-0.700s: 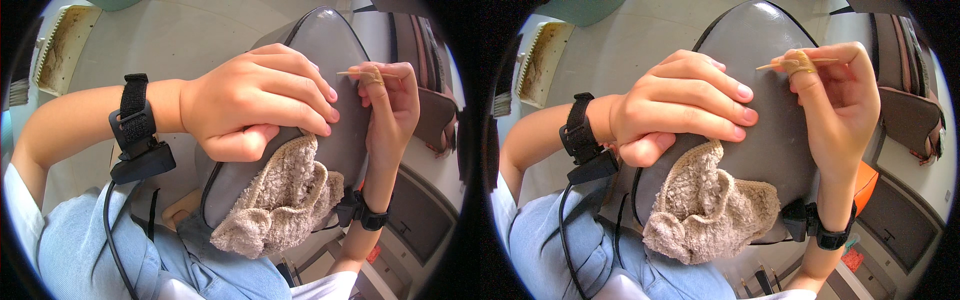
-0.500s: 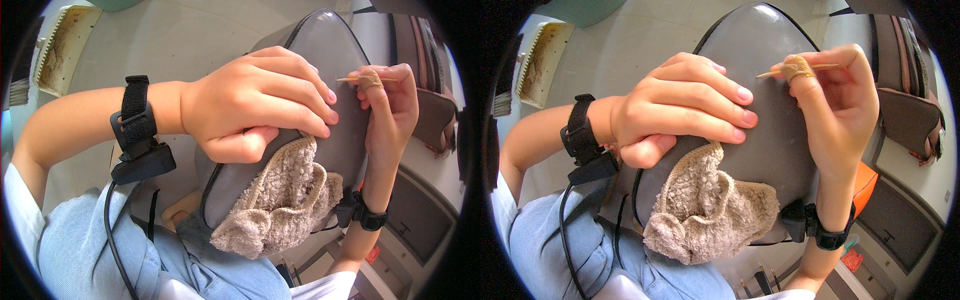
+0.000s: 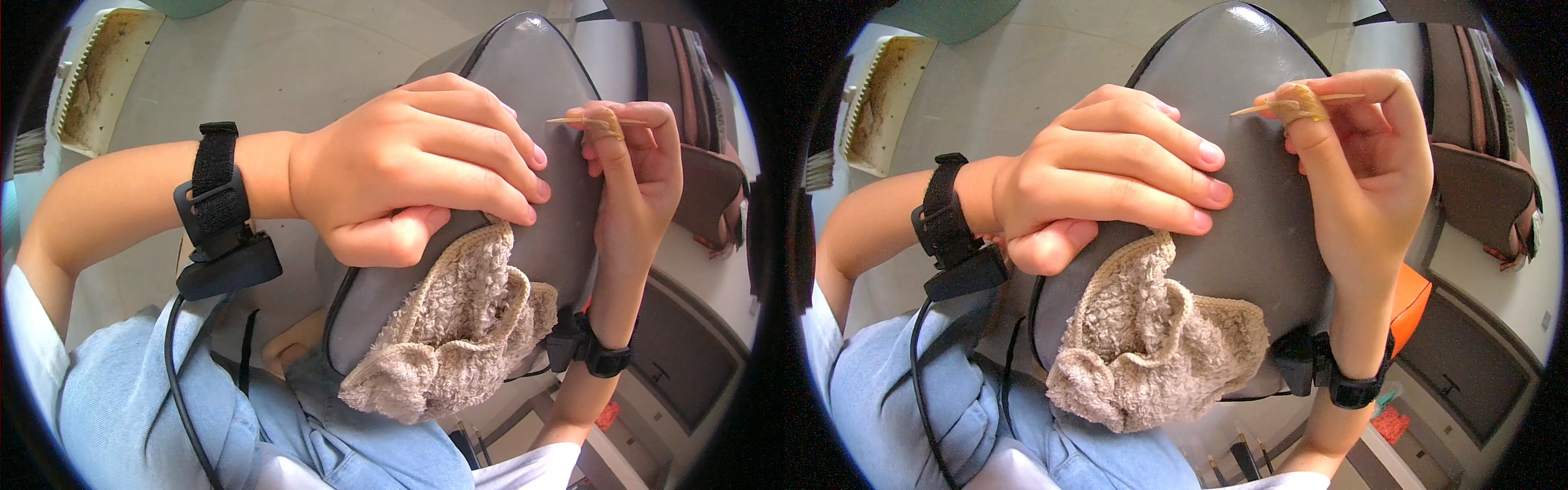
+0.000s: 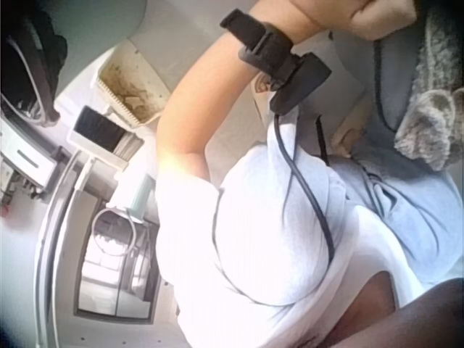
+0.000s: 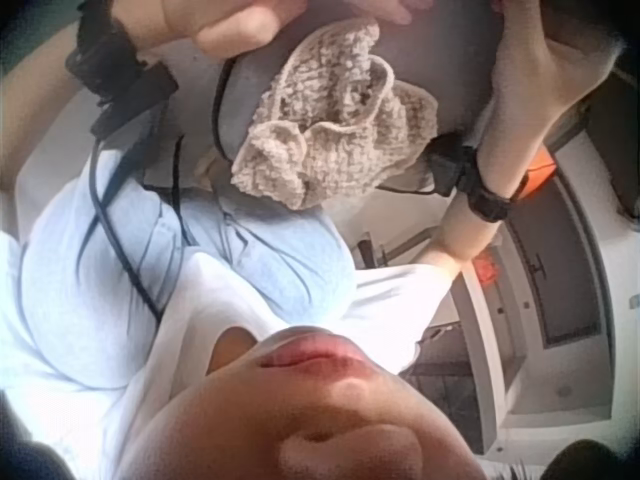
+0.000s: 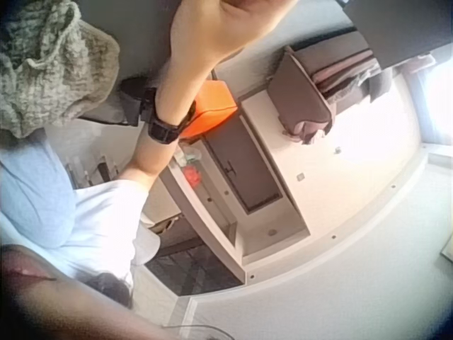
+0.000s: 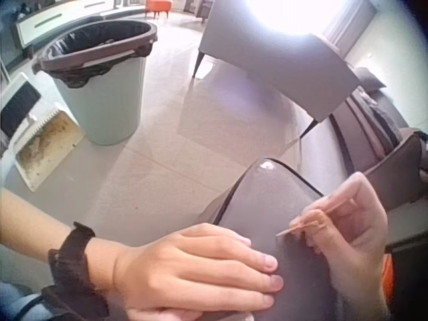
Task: Cleaning dirt from the seams of a padded stool using a toothpick and a cloth.
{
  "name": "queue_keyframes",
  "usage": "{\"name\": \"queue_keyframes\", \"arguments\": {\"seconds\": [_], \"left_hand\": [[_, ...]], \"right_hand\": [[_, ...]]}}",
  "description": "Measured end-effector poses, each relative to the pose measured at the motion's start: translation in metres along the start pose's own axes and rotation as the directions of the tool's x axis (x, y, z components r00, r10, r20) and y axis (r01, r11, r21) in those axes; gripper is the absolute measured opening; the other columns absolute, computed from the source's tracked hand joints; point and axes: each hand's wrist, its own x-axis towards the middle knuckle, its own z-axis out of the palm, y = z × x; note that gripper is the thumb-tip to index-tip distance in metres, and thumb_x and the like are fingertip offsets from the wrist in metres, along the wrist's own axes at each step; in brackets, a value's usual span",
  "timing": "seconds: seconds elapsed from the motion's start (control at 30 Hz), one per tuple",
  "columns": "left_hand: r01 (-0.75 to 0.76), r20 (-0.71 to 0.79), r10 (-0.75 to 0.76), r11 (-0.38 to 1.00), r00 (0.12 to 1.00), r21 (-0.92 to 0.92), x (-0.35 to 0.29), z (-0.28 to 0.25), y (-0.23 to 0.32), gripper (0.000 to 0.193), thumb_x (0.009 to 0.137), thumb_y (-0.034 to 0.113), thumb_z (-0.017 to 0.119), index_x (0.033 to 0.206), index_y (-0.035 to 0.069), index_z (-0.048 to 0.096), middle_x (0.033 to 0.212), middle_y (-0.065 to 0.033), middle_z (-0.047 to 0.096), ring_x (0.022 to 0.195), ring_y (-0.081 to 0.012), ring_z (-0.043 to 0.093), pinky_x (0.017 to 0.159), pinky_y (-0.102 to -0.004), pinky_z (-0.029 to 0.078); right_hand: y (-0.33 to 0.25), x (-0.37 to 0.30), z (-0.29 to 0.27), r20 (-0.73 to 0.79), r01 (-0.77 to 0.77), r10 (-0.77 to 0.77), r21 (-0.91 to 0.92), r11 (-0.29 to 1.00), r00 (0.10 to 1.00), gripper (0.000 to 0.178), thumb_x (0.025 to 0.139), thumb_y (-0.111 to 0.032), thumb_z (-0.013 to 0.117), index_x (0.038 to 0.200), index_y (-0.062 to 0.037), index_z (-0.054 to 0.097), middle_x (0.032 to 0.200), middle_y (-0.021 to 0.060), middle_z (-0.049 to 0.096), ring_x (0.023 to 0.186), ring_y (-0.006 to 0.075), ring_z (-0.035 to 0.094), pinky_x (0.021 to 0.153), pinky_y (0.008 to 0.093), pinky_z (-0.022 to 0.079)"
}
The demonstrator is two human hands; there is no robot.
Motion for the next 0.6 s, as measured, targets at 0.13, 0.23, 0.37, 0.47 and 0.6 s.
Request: {"name": "queue_keyframes", "arguments": {"seconds": [0.13, 0.23, 0.37, 0.47, 0.6], "left_hand": [[-0.001, 0.002, 0.001, 1.0, 1.0, 0.005, -0.0005, 0.0004, 0.0005, 0.043, 0.068, 0.022, 0.031, 0.092, 0.003, 0.062, 0.1, -0.0111, 0.06, 0.098, -0.0255, 0.053, 0.086, -0.0373, 0.036], [-0.007, -0.007, 0.007, 1.0, 1.0, 0.003, 0.0002, 0.001, -0.0001, 0.043, 0.068, 0.022, 0.03, 0.091, 0.003, 0.062, 0.1, -0.0111, 0.06, 0.099, -0.0254, 0.053, 0.086, -0.0371, 0.036], [0.0, 0.01, 0.0, 1.0, 1.0, -0.002, 0.0005, 0.0003, -0.0002, 0.043, 0.069, 0.021, 0.031, 0.091, 0.003, 0.062, 0.1, -0.0111, 0.06, 0.099, -0.0254, 0.053, 0.086, -0.0371, 0.036], [-0.005, -0.003, 0.005, 1.0, 1.0, -0.01, 0.0012, 0.002, -0.0001, 0.043, 0.068, 0.021, 0.031, 0.092, 0.003, 0.062, 0.101, -0.0111, 0.06, 0.099, -0.0254, 0.053, 0.086, -0.037, 0.036], [0.007, 0.006, -0.007, 1.0, 1.0, -0.005, 0.0003, 0.0015, 0.0021, 0.044, 0.066, 0.021, 0.031, 0.092, 0.003, 0.062, 0.101, -0.0113, 0.06, 0.099, -0.0255, 0.053, 0.086, -0.037, 0.036]], "right_hand": [[0.0015, 0.0001, -0.0009, 0.016, 0.014, -0.015, 0.005, 1.0, 1.0, 0.007, 0.083, -0.005, 0.053, 0.087, -0.0045, 0.049, 0.083, 0.0078, 0.06, 0.064, 0.0049, 0.046, 0.055, 0.0158, 0.035], [0.0003, 0.0001, 0.0, 0.01, 0.018, -0.018, -0.016, 1.0, 1.0, 0.007, 0.083, -0.005, 0.054, 0.087, -0.0048, 0.049, 0.083, 0.0077, 0.06, 0.064, 0.0048, 0.046, 0.056, 0.0155, 0.035], [0.0022, 0.0006, -0.0021, 0.012, 0.024, -0.025, 0.007, 1.0, 1.0, 0.008, 0.082, -0.006, 0.055, 0.087, -0.0051, 0.049, 0.082, 0.0076, 0.06, 0.064, 0.0047, 0.046, 0.056, 0.0155, 0.035], [0.002, -0.0006, -0.0021, 0.005, 0.042, -0.042, -0.003, 0.999, 0.999, 0.008, 0.083, -0.007, 0.055, 0.087, -0.005, 0.049, 0.083, 0.0075, 0.06, 0.064, 0.0047, 0.046, 0.056, 0.0155, 0.035], [0.0035, -0.0016, -0.0038, 0.04, 0.04, -0.04, 0.005, 0.999, 0.998, 0.008, 0.083, -0.007, 0.055, 0.088, -0.005, 0.049, 0.083, 0.0075, 0.06, 0.064, 0.0045, 0.046, 0.056, 0.0153, 0.035]]}}
